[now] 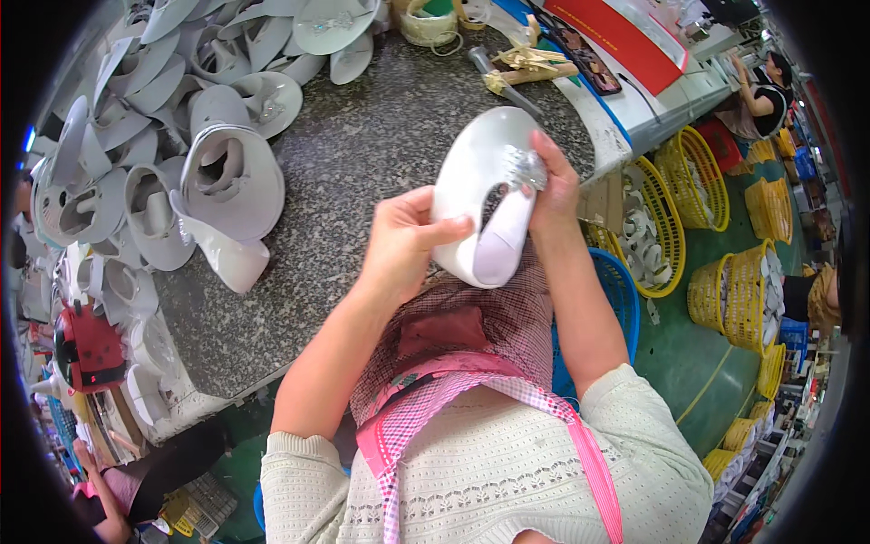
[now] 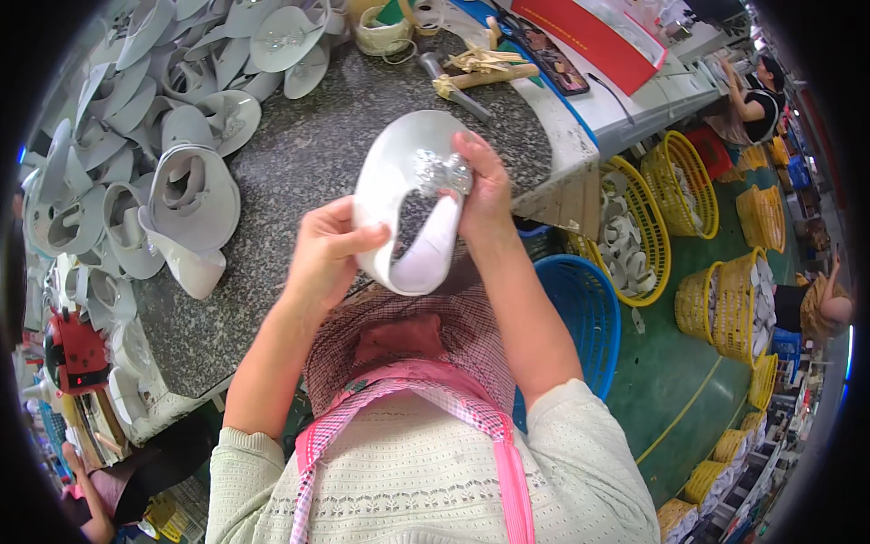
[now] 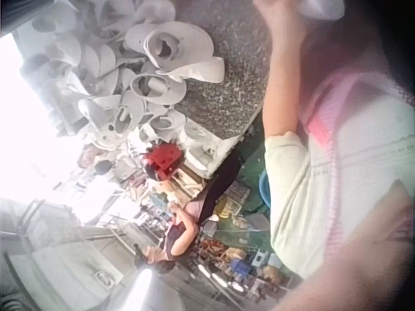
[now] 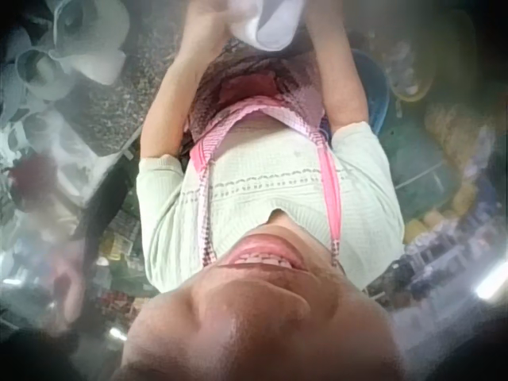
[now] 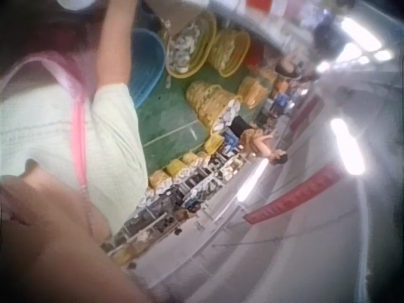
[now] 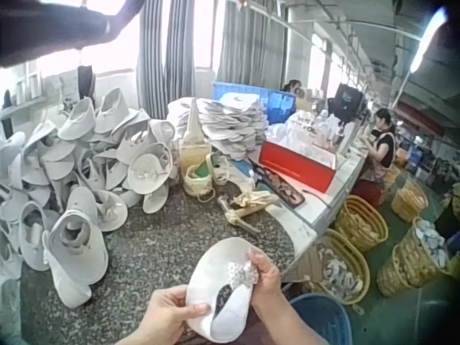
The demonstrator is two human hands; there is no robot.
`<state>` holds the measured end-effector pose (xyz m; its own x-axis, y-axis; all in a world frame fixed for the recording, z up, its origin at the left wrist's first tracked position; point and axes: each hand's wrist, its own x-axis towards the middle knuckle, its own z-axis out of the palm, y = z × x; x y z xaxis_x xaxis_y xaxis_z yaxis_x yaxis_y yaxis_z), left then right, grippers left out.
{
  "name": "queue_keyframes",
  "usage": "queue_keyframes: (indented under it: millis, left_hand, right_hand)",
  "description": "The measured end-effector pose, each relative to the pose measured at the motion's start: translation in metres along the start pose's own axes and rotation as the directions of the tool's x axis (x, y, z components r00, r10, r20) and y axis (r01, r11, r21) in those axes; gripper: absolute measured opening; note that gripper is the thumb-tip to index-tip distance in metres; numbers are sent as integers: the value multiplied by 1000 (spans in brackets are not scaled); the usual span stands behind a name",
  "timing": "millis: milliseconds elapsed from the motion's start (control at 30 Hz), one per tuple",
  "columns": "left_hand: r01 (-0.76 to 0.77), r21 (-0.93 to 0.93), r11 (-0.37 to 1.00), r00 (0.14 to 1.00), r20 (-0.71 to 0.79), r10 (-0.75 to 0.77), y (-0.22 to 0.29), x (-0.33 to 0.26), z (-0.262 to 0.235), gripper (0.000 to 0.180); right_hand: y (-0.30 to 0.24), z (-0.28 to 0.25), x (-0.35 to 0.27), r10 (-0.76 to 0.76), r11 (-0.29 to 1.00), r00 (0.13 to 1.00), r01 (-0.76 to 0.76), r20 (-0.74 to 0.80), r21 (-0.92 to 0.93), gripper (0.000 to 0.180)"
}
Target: The person shapes shoe uppers by hand, pressing and folding the edges, and places the finished pieces into a basket.
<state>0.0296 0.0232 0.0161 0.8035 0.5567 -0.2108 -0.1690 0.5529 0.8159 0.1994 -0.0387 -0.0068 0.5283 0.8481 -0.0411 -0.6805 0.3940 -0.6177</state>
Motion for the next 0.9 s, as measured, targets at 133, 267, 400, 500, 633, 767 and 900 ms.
queue_keyframes:
  millis: [133, 267, 400, 500, 633, 767, 900]
  left_hand:
    - [164, -37, 986, 979, 125, -158, -22, 8, 8, 27]
    - [10, 375, 927, 961, 251, -112, -11, -1, 17, 33]
    - [-339, 941, -3, 780, 283, 558, 43, -9, -17, 64]
    - [63, 858, -510, 453, 431, 781, 118, -49, -96, 40]
    - [278, 923, -268, 439, 126, 889, 128, -80, -145, 50]
    - [283, 957, 61, 288, -146, 946, 68, -79, -163, 72]
    - [137, 963, 234, 363, -269, 892, 20, -75, -164, 58]
  right_hand:
    - [-2, 8, -30, -4, 996, 999, 0, -46, -91, 25]
    - [-18, -19, -49, -9, 998, 999, 12, 45, -65, 27]
    - [-89, -81, -87, -275, 947, 946, 236, -171, -215, 30]
    - [-153, -119, -111, -578, 815, 650, 489, -494, -310, 25]
    - [-268, -228, -162, -805, 547, 161, 571, -570, -612, 32]
    - [-292, -389, -189, -689, 724, -25, 33, -725, -689, 48]
    - [-183, -357, -178, -459, 664, 255, -538, -851, -519, 49]
